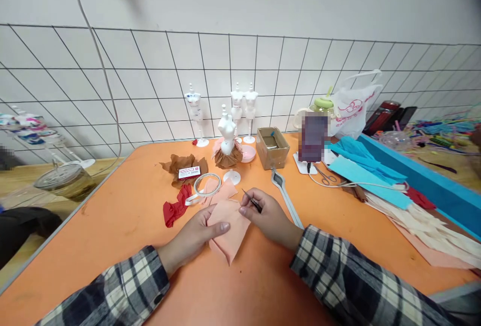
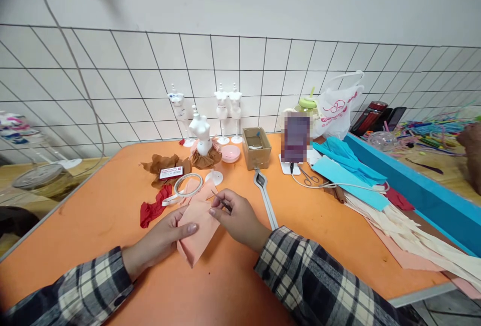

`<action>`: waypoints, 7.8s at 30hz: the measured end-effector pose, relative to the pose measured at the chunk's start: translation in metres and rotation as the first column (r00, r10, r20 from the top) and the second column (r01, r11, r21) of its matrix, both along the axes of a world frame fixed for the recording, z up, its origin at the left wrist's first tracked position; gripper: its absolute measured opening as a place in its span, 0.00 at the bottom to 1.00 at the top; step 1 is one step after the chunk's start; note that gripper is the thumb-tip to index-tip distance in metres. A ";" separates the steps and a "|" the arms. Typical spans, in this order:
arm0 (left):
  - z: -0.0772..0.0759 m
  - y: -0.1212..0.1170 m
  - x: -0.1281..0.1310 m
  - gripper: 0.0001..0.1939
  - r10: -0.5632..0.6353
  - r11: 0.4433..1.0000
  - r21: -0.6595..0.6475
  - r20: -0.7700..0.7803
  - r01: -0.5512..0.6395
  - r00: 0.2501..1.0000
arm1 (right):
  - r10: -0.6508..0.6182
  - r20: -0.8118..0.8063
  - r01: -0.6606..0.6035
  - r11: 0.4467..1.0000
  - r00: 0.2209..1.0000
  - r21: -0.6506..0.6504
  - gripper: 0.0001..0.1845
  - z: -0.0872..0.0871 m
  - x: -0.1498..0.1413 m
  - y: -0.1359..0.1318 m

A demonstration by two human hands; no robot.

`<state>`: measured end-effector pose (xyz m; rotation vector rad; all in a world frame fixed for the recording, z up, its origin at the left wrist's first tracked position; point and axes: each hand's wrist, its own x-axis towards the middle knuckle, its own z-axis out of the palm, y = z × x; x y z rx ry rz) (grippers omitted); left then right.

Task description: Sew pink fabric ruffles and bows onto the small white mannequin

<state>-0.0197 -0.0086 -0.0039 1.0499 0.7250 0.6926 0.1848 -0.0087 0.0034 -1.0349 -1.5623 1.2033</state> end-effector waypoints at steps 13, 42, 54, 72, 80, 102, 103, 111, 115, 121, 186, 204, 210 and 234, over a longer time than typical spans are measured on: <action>0.006 0.003 -0.003 0.14 -0.006 0.997 -0.081 0.029 0.009 1.000 | -0.306 0.112 0.292 0.948 0.945 0.128 0.14 -0.006 0.020 0.017; -0.003 0.012 -0.016 0.23 0.012 0.995 0.097 -0.058 -0.006 0.998 | 0.404 0.139 -0.319 0.855 0.904 -0.408 0.23 -0.001 0.016 0.001; 0.004 0.009 -0.011 0.21 0.071 0.974 0.225 -0.187 -0.027 0.980 | 0.377 0.123 -0.313 0.879 0.918 -0.360 0.19 0.011 0.011 -0.003; 0.001 0.010 -0.008 0.20 0.259 0.947 0.237 -0.158 -0.218 0.953 | 0.413 -0.033 -0.384 0.812 0.910 -0.439 0.23 0.006 0.013 -0.007; 0.001 0.009 -0.012 0.21 0.187 0.975 0.158 -0.204 -0.157 0.961 | 0.393 0.039 -0.336 0.829 0.919 -0.446 0.20 0.007 0.014 -0.005; 0.001 0.009 -0.009 0.25 0.248 0.954 0.250 -0.348 -0.165 0.904 | 0.423 0.049 -0.343 0.792 0.905 -0.506 0.16 0.017 0.015 -0.007; 0.002 0.009 -0.009 0.24 0.249 0.954 0.251 -0.349 -0.166 0.904 | 0.422 0.032 -0.349 0.788 0.906 -0.508 0.16 0.015 0.015 -0.007; 0.002 0.009 -0.008 0.25 0.272 0.944 0.283 -0.372 -0.171 0.887 | 0.419 -0.030 -0.367 0.758 0.908 -0.539 0.17 0.011 0.013 -0.006; 0.005 0.008 -0.006 0.26 0.345 0.923 0.299 -0.371 -0.241 0.862 | 0.407 -0.041 -0.360 0.752 0.913 -0.552 0.15 0.015 0.013 -0.007; 0.009 0.006 -0.003 0.27 0.414 0.897 0.324 -0.380 -0.301 0.827 | 0.385 -0.033 -0.343 0.775 0.922 -0.531 0.16 0.014 0.012 -0.006; 0.004 0.003 -0.001 0.23 0.294 0.905 0.414 -0.431 -0.103 0.853 | 0.440 0.003 -0.378 0.774 0.898 -0.508 0.20 -0.003 0.009 -0.006; 0.002 0.000 -0.001 0.27 0.245 0.951 0.275 -0.393 -0.141 0.886 | 0.439 0.102 -0.309 0.761 0.893 -0.571 0.22 0.001 0.002 -0.005; -0.002 0.002 -0.004 0.26 0.240 0.955 0.261 -0.389 -0.143 0.889 | 0.397 0.050 -0.312 0.786 0.916 -0.533 0.19 -0.005 0.005 -0.004; 0.001 0.008 -0.005 0.25 0.151 0.955 0.291 -0.291 -0.064 0.945 | 0.408 -0.025 -0.347 0.739 0.912 -0.577 0.18 0.001 0.008 -0.003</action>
